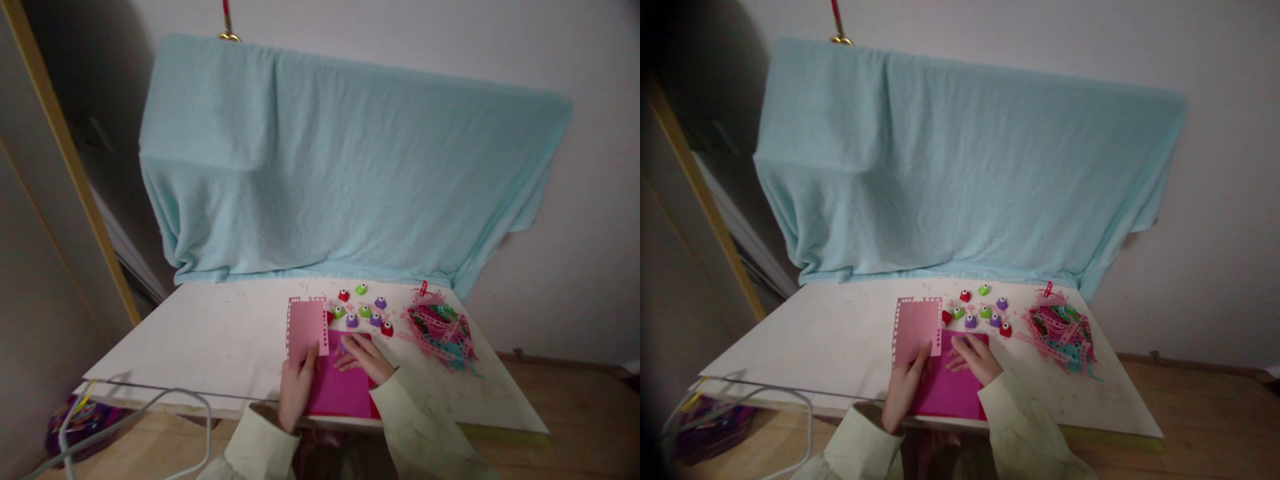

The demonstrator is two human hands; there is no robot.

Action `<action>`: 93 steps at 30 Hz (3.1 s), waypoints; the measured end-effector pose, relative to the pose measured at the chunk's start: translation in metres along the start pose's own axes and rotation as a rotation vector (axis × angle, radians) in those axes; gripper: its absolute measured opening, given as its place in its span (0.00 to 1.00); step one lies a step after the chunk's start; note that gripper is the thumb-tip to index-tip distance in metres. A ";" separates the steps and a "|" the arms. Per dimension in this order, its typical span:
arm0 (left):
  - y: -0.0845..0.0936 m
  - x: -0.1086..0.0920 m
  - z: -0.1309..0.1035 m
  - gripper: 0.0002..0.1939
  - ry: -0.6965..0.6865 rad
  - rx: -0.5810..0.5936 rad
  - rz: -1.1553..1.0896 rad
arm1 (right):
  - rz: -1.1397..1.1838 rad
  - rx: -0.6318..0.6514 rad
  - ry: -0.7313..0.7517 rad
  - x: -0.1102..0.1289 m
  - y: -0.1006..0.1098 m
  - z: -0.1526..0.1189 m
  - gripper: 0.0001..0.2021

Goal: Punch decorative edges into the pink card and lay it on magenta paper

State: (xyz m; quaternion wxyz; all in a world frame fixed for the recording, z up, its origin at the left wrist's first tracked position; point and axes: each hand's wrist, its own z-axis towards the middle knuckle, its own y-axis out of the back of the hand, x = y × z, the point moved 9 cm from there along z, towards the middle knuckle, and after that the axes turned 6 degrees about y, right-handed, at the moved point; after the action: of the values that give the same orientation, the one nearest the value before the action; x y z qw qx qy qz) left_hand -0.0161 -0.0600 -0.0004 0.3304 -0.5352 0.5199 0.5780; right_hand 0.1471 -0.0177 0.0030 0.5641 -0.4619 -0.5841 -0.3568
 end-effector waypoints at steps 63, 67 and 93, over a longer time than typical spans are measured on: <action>0.001 0.012 0.000 0.24 0.061 0.007 -0.011 | -1.009 -0.358 0.483 0.036 0.066 0.036 0.09; 0.002 0.010 -0.001 0.24 0.058 -0.002 -0.014 | -1.007 -0.344 0.518 0.036 0.065 0.037 0.08; 0.003 -0.002 -0.004 0.24 0.038 0.026 0.014 | -1.156 -0.141 0.549 0.064 0.098 0.056 0.19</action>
State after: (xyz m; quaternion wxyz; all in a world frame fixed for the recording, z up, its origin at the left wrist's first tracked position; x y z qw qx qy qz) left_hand -0.0170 -0.0639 0.0028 0.3232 -0.5382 0.5371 0.5633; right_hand 0.2248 0.0745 0.0497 0.3779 -0.0003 -0.5481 -0.7462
